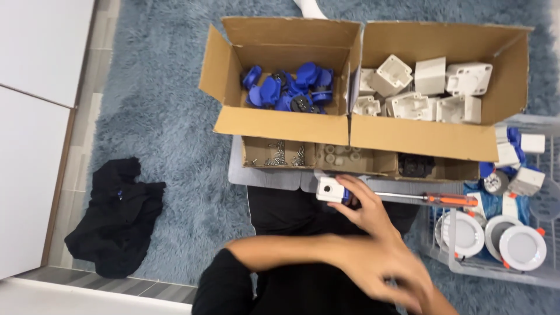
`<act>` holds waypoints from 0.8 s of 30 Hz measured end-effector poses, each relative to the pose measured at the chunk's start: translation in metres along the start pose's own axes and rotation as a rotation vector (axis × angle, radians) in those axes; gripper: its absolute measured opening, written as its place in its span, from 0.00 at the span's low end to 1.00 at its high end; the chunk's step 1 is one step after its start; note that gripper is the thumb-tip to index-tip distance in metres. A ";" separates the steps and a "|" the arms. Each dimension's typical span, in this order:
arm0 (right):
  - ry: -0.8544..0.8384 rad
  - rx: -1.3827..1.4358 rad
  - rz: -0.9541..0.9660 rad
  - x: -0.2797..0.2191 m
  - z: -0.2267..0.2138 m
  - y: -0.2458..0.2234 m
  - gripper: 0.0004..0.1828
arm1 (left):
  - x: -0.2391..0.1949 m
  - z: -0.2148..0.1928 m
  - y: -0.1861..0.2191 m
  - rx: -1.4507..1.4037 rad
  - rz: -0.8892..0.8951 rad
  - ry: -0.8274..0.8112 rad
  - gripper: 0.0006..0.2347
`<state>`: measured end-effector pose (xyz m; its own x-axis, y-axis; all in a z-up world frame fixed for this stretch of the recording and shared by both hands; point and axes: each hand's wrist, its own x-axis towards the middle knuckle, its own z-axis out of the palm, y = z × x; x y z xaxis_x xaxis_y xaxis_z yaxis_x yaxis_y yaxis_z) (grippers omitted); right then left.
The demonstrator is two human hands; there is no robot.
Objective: Assembling electrical sockets using a screwdriver
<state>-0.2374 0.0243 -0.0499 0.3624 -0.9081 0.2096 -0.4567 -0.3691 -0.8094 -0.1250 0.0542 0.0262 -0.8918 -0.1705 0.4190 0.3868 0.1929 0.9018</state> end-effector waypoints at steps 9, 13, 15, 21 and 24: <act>-0.005 -0.086 -0.112 0.004 0.002 0.008 0.36 | 0.021 0.096 -0.161 -0.316 -0.432 -0.424 0.30; 0.011 -0.090 -0.102 0.008 0.001 0.005 0.35 | 0.025 0.106 -0.167 -0.410 -0.667 -0.478 0.39; -0.069 -0.029 -0.026 0.001 0.001 0.009 0.36 | 0.032 0.126 -0.168 -0.509 -0.897 -0.553 0.48; -0.018 -0.085 -0.038 -0.008 -0.028 -0.030 0.37 | 0.051 0.095 -0.070 -0.308 -1.148 -0.779 0.70; 0.016 -0.014 -0.077 -0.017 -0.071 -0.047 0.22 | 0.044 0.099 -0.091 0.091 -1.153 -0.869 0.73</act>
<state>-0.2795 0.0428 0.0230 0.3841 -0.8799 0.2796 -0.4396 -0.4406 -0.7827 -0.2222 0.1244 -0.0477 -0.5617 0.3533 -0.7481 -0.6184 0.4214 0.6633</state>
